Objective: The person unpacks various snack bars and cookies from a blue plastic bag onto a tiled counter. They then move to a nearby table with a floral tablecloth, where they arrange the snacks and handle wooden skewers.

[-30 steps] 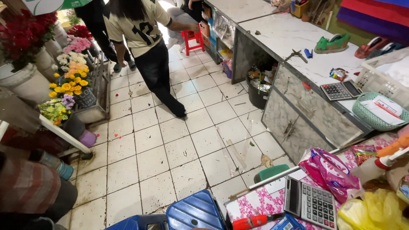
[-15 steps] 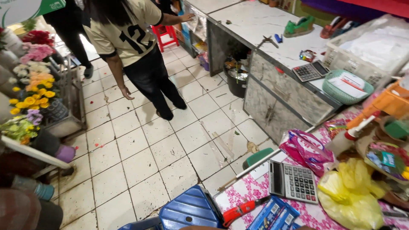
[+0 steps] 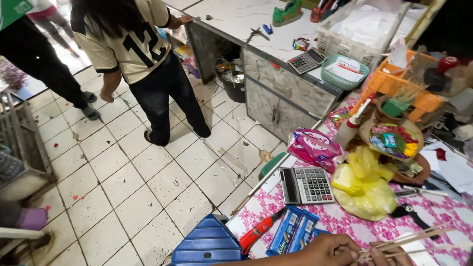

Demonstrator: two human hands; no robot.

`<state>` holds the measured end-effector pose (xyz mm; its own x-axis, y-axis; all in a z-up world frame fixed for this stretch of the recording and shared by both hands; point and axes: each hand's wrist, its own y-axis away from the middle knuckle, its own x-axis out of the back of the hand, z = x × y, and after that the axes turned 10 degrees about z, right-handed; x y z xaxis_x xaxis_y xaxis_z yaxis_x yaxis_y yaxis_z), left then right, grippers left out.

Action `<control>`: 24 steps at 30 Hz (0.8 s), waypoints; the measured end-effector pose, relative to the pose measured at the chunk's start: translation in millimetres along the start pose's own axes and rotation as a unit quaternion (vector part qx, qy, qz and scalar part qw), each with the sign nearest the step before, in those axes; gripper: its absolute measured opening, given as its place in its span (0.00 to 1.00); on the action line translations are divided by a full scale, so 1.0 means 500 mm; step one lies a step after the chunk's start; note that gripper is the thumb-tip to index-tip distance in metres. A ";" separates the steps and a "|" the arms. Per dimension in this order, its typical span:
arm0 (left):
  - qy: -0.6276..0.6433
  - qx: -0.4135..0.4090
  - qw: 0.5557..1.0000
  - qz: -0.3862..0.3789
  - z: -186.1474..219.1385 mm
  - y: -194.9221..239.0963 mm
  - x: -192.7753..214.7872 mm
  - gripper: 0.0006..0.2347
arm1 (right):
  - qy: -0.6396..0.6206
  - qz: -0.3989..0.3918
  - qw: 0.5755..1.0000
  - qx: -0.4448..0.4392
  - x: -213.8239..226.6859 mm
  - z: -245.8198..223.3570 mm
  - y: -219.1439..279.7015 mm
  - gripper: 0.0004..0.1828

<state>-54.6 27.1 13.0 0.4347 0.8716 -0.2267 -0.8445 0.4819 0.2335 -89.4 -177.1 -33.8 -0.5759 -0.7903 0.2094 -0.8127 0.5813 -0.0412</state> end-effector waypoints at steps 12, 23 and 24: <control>-0.007 0.011 0.999 -0.031 0.053 0.028 0.002 0.06 | 0.042 -0.015 0.994 -0.101 0.004 -0.066 0.009 0.11; -0.048 0.011 0.998 -0.030 0.073 0.035 0.010 0.07 | 0.011 -0.020 0.997 -0.074 0.010 0.008 -0.004 0.10; -0.044 0.016 0.998 -0.036 0.085 0.040 0.010 0.07 | 0.019 -0.020 0.999 -0.031 0.012 0.019 -0.004 0.09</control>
